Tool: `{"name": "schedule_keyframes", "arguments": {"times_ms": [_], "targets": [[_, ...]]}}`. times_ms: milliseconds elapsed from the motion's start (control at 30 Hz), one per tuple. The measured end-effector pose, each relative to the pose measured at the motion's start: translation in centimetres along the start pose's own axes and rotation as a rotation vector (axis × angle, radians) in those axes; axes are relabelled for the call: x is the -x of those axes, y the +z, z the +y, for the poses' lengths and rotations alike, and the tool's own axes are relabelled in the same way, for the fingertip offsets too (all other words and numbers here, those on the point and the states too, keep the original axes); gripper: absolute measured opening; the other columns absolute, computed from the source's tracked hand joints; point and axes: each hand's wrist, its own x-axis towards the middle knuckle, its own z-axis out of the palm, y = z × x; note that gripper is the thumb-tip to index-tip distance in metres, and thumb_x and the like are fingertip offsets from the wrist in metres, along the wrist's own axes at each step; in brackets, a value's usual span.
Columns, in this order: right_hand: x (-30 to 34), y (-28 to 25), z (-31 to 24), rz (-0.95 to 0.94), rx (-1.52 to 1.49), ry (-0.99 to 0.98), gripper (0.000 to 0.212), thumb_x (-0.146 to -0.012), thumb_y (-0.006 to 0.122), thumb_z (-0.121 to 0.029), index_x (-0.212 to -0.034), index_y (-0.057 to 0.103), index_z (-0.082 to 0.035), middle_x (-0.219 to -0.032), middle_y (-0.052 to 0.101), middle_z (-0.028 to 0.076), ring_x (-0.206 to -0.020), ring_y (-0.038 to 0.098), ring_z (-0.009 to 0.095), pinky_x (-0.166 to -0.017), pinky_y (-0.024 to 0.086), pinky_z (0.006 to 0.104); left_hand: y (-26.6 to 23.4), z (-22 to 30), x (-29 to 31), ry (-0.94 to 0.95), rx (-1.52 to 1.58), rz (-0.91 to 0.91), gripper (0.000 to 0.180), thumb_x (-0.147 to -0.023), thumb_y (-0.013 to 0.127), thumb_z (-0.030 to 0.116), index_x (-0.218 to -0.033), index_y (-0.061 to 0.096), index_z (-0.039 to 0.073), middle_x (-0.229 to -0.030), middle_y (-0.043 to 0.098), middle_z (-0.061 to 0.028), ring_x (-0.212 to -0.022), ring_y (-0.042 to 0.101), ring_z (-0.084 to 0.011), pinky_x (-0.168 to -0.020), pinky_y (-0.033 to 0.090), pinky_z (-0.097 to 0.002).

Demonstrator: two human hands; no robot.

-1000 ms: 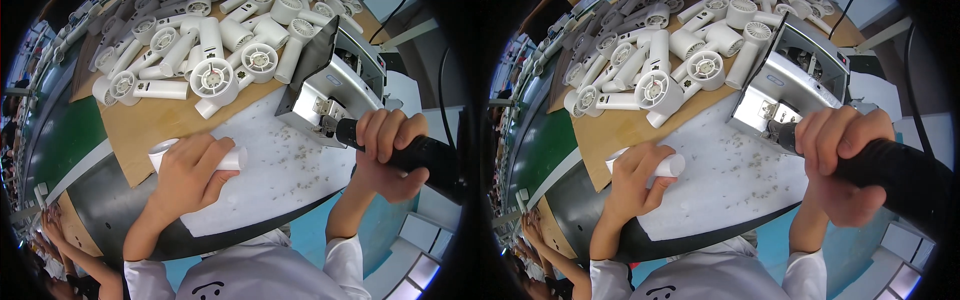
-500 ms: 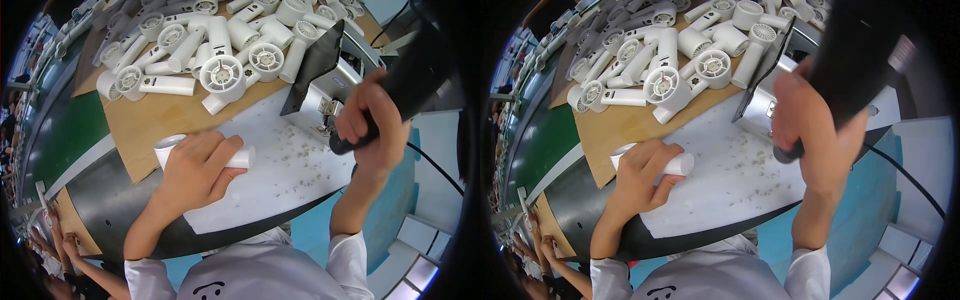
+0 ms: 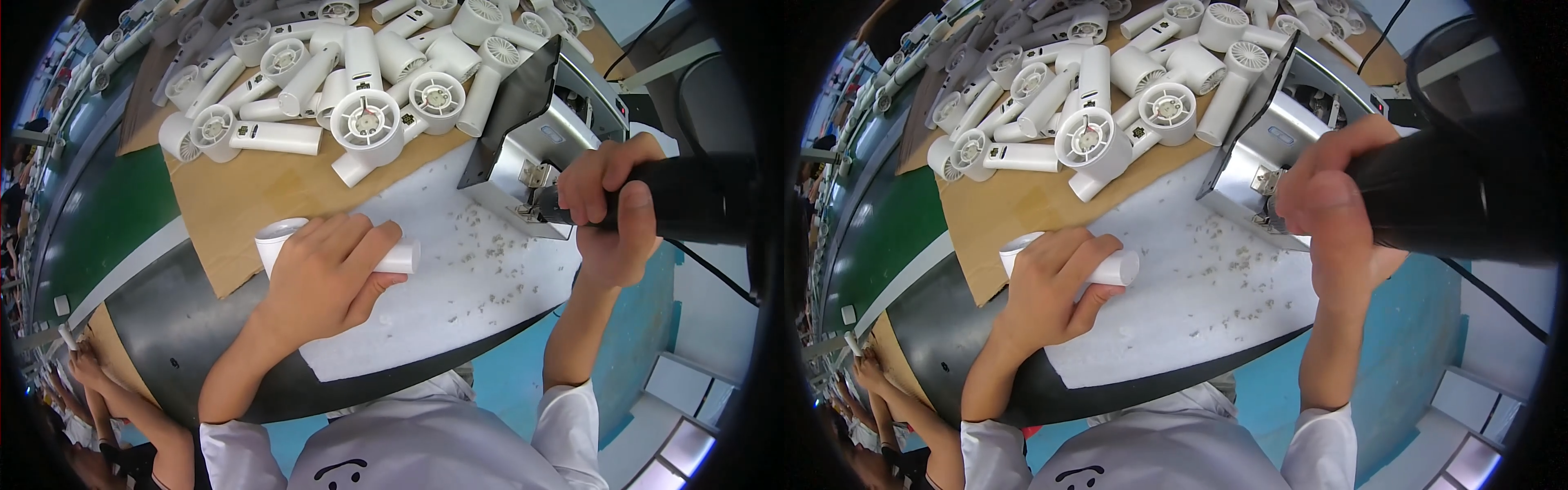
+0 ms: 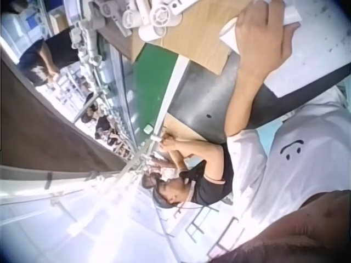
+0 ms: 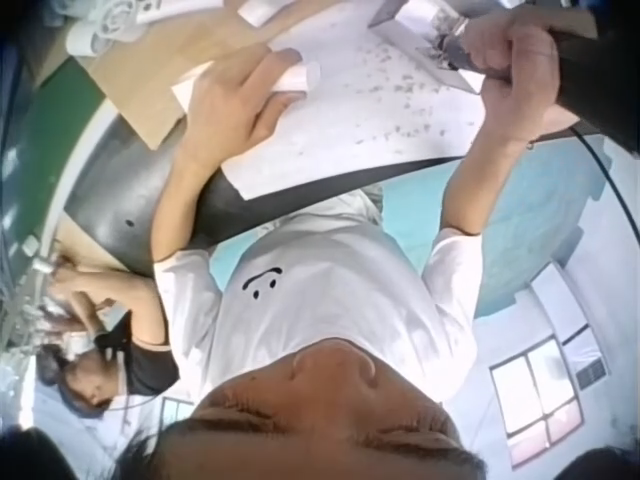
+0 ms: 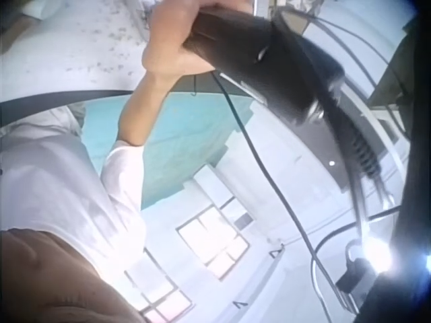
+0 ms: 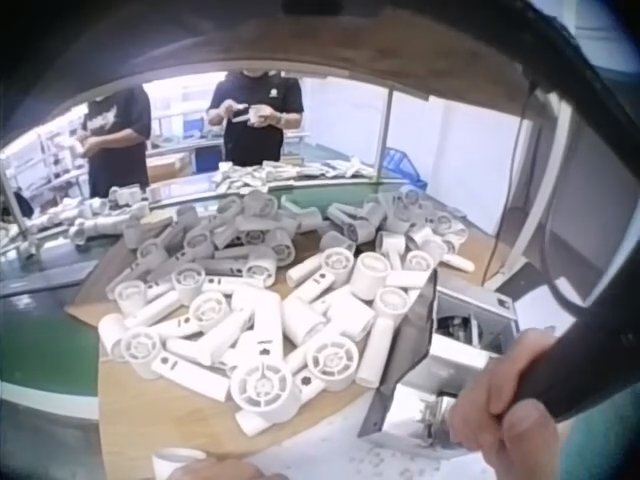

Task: The person arranges fan components on the table, retrieves screws from an automatic screw feeder with an electric screwdriver, and fastens the fan handles.

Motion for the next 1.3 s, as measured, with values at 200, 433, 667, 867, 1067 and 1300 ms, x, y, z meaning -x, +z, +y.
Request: {"name": "schedule_keyframes", "arguments": {"times_ms": [200, 433, 667, 867, 1067, 1300], "targets": [[-0.7, 1.6, -0.2, 0.161, 0.146, -0.009, 0.017, -0.086, 0.054, -0.014, -0.079, 0.044, -0.002, -0.057, 0.046, 0.005, -0.045, 0.039, 0.01, -0.044, 0.036, 0.0263, -0.3, 0.2, -0.1, -0.013, -0.001, -0.029, 0.033, -0.076, 0.071, 0.024, -0.101, 0.06, 0.004, -0.078, 0.056, -0.0128, -0.067, 0.056, -0.0323, -0.06, 0.045, -0.0393], [0.9, 0.3, -1.0, 0.286, 0.207, 0.306, 0.023, -0.084, 0.063, -0.016, -0.092, 0.048, -0.001, -0.058, 0.044, 0.002, -0.044, 0.041, 0.01, -0.042, 0.035, 0.0254, -0.1, -0.1, 0.1, 0.009, 0.011, 0.008, 0.033, -0.076, 0.071, 0.022, -0.1, 0.06, 0.004, -0.078, 0.055, -0.0124, -0.068, 0.056, -0.0325, -0.06, 0.045, -0.0395], [0.5, 0.3, -1.2, -0.017, -0.046, -0.092, 0.035, -0.09, 0.058, -0.035, -0.084, 0.039, -0.007, -0.062, 0.044, 0.001, -0.051, 0.041, 0.01, -0.052, 0.039, 0.0269, -0.1, 0.2, 0.3, -0.001, -0.016, -0.025, 0.033, -0.075, 0.071, 0.022, -0.101, 0.059, 0.005, -0.079, 0.053, -0.0112, -0.069, 0.056, -0.0319, -0.061, 0.045, -0.0393], [1.4, 0.3, 0.0, 0.068, -0.046, -0.066, 0.03, -0.081, 0.07, -0.017, -0.085, 0.044, -0.004, -0.065, 0.051, 0.004, -0.056, 0.046, 0.009, -0.052, 0.038, 0.0209, 0.2, 0.7, 0.0, 0.001, -0.056, -0.031, 0.031, -0.077, 0.07, 0.023, -0.101, 0.06, 0.006, -0.079, 0.053, -0.0103, -0.07, 0.056, -0.0309, -0.061, 0.045, -0.039], [1.8, 0.3, -0.8, 0.017, -0.009, -0.012, 0.042, -0.086, 0.068, -0.039, -0.084, 0.042, -0.007, -0.06, 0.044, 0.0, -0.05, 0.041, 0.009, -0.05, 0.038, 0.0251, 0.1, 0.4, 0.4, 0.003, -0.063, -0.039, 0.031, -0.078, 0.07, 0.024, -0.101, 0.06, 0.006, -0.08, 0.053, -0.0099, -0.071, 0.057, -0.0306, -0.062, 0.046, -0.0389], [2.3, -1.1, -1.7, -0.01, -0.282, -0.088, 0.044, -0.085, 0.064, -0.047, -0.085, 0.041, -0.009, -0.06, 0.043, -0.002, -0.046, 0.038, 0.009, -0.047, 0.037, 0.0246, 0.2, 0.5, 0.4, 0.031, -0.068, -0.018, 0.031, -0.079, 0.069, 0.025, -0.102, 0.059, 0.007, -0.081, 0.054, -0.0097, -0.072, 0.057, -0.0299, -0.063, 0.046, -0.0391]]}}
